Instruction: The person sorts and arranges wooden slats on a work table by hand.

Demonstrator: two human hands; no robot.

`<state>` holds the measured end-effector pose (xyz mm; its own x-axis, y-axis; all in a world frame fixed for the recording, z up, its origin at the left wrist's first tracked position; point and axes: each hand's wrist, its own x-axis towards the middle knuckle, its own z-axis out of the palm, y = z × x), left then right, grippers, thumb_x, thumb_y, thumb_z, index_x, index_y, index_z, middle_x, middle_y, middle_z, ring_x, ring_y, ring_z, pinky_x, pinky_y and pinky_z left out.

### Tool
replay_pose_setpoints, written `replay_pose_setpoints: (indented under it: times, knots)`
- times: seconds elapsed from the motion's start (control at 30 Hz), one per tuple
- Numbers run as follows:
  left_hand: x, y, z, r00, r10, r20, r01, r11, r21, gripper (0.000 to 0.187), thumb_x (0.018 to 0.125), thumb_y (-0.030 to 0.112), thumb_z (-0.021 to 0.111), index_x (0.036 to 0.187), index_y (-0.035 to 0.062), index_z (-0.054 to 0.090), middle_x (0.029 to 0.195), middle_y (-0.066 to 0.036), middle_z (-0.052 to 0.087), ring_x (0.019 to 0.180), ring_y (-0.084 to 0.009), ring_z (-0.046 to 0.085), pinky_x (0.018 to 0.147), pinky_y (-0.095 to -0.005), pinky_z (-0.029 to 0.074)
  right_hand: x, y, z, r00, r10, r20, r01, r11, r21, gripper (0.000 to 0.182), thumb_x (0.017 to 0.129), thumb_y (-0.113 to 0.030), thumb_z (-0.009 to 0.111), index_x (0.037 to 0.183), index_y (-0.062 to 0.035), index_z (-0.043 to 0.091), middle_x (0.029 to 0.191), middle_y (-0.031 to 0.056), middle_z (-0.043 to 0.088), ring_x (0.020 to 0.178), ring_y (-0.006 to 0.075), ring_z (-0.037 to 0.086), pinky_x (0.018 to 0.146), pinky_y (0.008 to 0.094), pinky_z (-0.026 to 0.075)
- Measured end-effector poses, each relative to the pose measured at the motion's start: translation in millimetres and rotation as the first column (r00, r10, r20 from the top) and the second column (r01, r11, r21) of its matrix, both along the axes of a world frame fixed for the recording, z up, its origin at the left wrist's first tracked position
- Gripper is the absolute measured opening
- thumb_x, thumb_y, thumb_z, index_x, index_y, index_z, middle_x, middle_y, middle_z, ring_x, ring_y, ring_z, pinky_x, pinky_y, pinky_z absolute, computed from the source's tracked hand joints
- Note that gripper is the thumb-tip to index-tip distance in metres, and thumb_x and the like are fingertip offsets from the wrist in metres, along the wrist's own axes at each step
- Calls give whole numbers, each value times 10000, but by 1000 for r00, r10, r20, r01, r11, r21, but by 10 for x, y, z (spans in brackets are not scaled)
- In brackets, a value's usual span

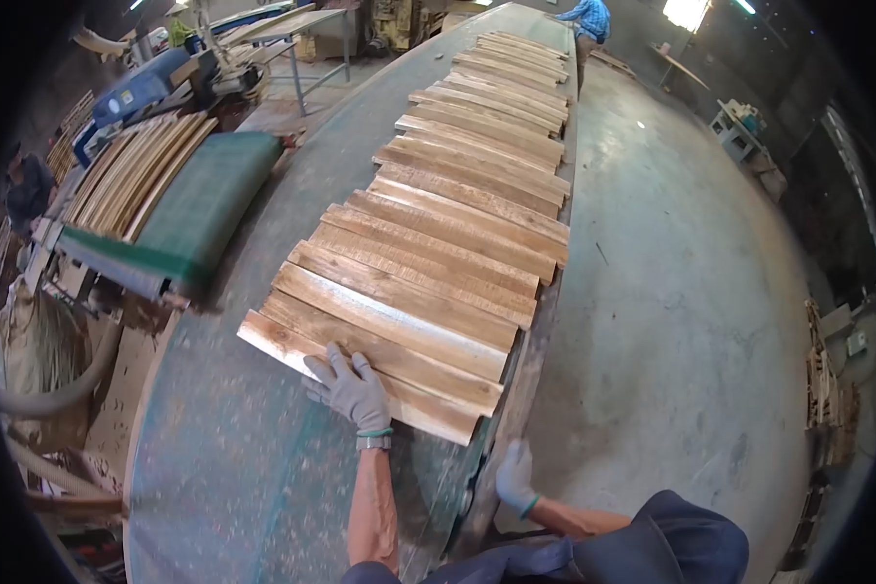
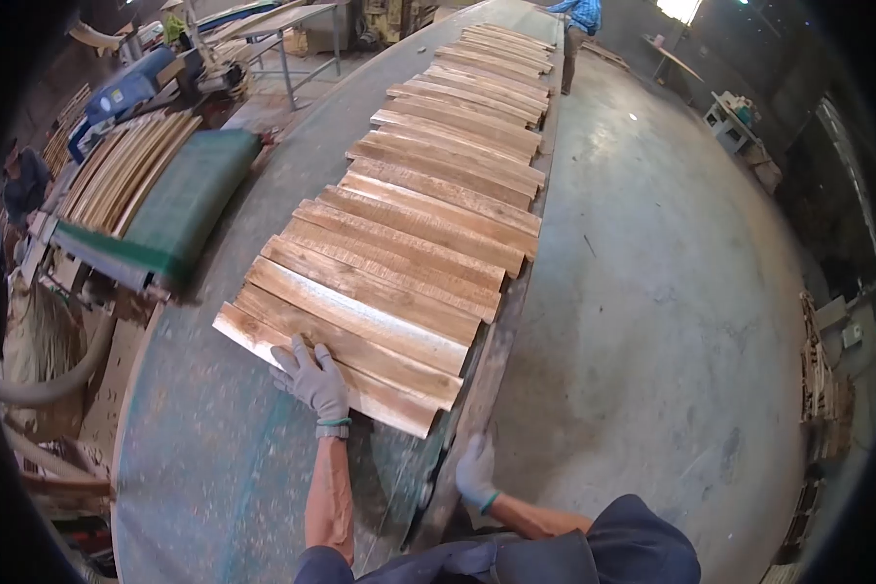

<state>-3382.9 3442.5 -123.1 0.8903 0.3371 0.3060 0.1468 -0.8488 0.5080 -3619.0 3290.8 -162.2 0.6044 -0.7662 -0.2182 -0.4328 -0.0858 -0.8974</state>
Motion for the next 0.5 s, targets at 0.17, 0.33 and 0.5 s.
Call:
replay_pose_setpoints:
  times: [0.17,0.33,0.5]
  knots:
    - [-99,-82,127,998,-27,-55,24,999,-44,492,987,433,453,1414,197,516,1571,-225,263,1405,-574,180,1104,-725,128,-1272,898,-425,919,392,41,-380,909,-171,438,1034,-334,390,1168,49,554,1069,230,631,1017,409,579,930,452,442]
    - [-58,-70,73,999,1,-50,-4,998,-63,479,972,430,494,1414,245,511,1585,-201,235,1398,-565,201,1126,-693,112,-1096,292,-488,982,166,87,-187,909,372,500,1034,-462,372,1239,-45,558,1094,118,614,956,247,560,856,360,462]
    - [-48,-61,-1,999,38,17,-37,997,-68,463,968,424,509,1392,239,528,1576,-207,247,1405,-556,207,1126,-691,120,87,-986,-565,980,-90,178,-20,844,536,681,1033,-553,356,1455,-20,408,1373,137,519,1186,235,523,986,352,439]
